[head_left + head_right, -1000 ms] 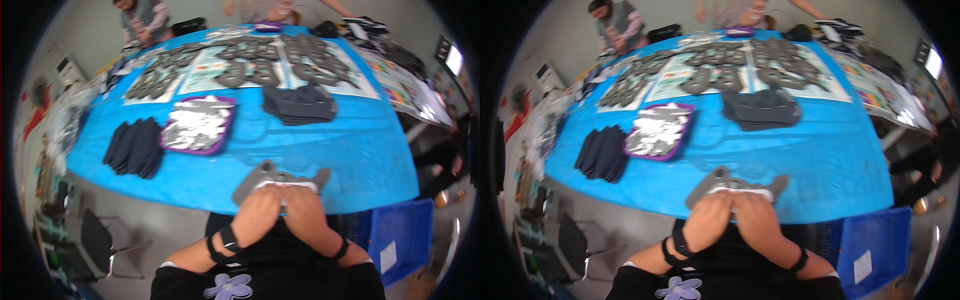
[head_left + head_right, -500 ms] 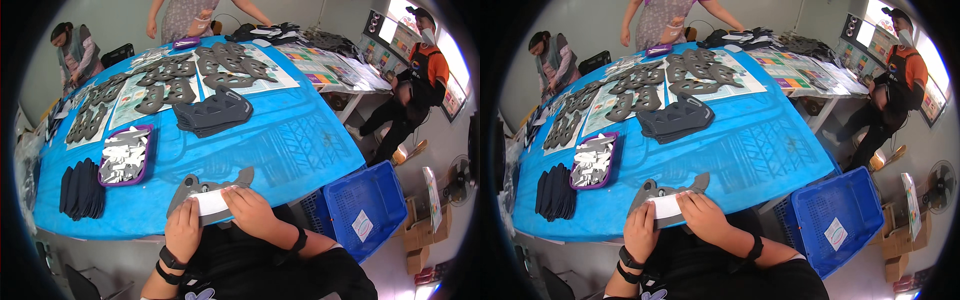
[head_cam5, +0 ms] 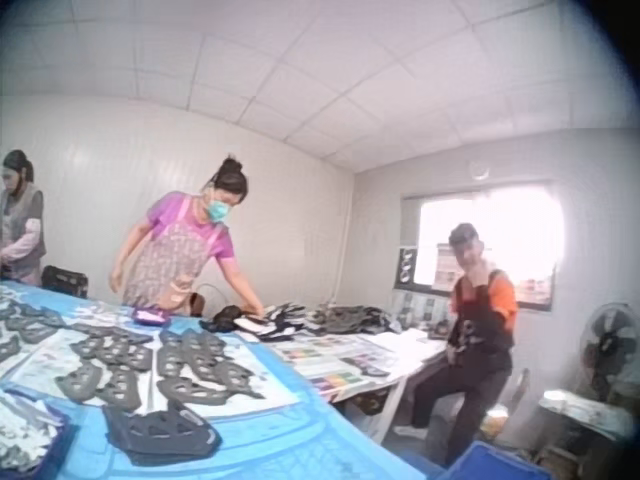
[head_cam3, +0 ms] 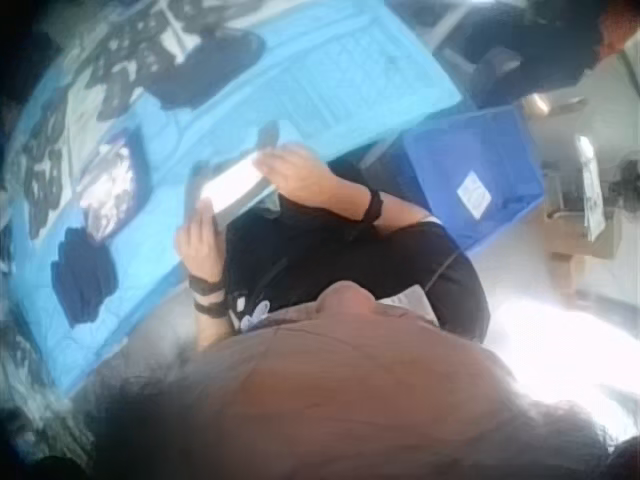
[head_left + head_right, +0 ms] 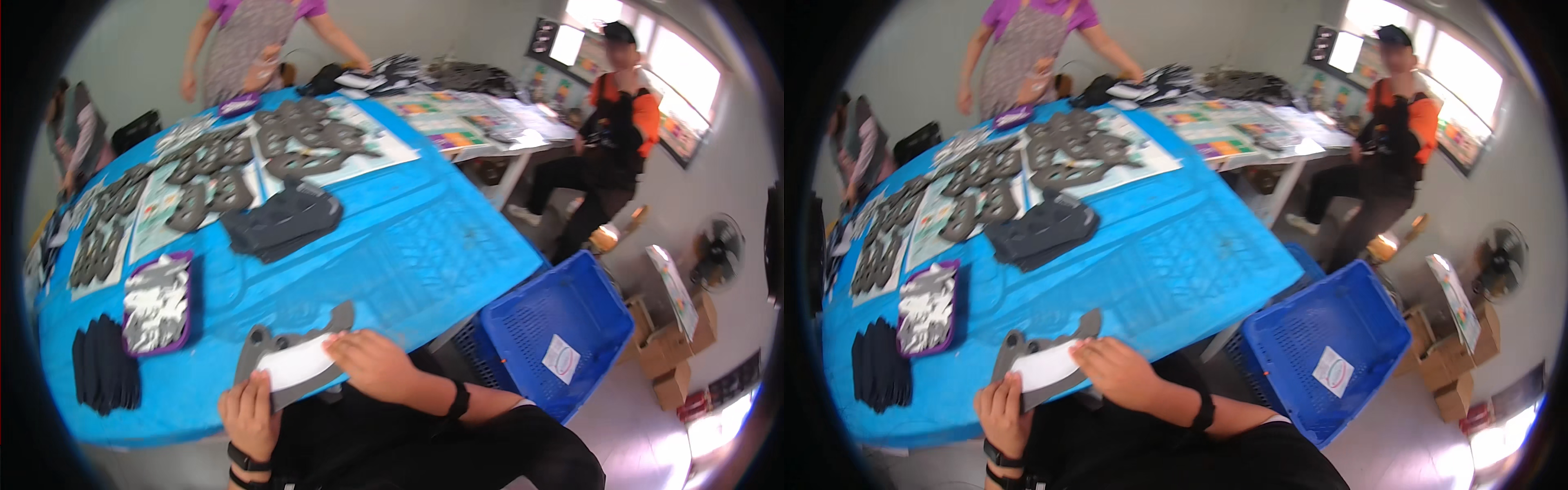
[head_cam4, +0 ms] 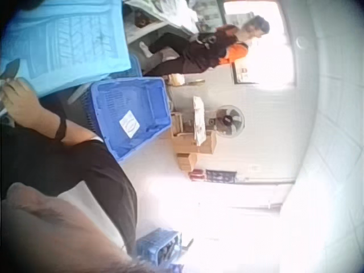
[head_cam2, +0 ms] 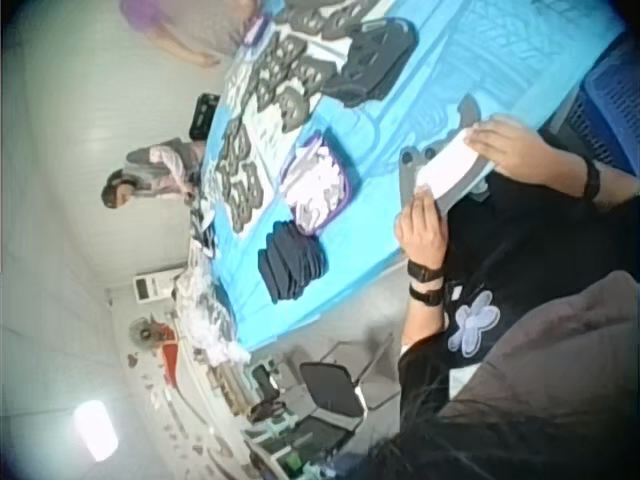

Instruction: Manually assembling and aligning pre-cut shoe components on a workbench.

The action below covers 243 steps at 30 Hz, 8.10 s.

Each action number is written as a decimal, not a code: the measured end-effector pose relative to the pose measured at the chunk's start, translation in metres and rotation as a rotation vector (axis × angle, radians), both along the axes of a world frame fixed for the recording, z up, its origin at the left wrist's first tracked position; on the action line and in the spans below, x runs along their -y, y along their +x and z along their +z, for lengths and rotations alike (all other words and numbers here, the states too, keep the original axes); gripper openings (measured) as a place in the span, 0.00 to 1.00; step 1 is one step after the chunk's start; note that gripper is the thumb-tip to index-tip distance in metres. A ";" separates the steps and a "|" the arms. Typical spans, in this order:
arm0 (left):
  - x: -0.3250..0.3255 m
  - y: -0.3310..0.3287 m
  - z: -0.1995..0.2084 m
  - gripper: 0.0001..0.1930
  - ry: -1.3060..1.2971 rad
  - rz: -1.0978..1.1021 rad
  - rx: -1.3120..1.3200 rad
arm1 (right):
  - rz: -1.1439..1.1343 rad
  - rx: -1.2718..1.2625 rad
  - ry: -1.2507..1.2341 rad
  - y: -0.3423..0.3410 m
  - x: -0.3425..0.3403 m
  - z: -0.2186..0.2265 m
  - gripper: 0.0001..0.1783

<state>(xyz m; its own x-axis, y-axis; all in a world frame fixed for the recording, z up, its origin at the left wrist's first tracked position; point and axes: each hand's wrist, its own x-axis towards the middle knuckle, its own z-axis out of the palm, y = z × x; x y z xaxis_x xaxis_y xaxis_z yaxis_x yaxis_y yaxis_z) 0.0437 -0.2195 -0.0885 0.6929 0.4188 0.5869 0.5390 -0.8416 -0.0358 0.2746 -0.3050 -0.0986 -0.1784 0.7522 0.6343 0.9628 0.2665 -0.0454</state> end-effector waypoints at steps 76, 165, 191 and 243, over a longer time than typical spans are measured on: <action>0.009 0.036 -0.016 0.15 -0.047 -0.221 0.288 | 1.401 -0.422 -0.363 0.000 0.060 0.122 0.13; 0.007 0.002 -0.006 0.14 0.040 0.027 0.129 | -0.120 0.102 0.159 -0.005 0.012 -0.005 0.17; 0.014 0.028 0.005 0.14 -0.073 -0.164 0.123 | 0.150 -0.008 0.131 -0.036 -0.006 0.004 0.12; 0.035 -0.011 0.042 0.12 -1.426 -0.289 0.961 | 0.645 -1.780 -0.111 -0.029 0.021 0.034 0.21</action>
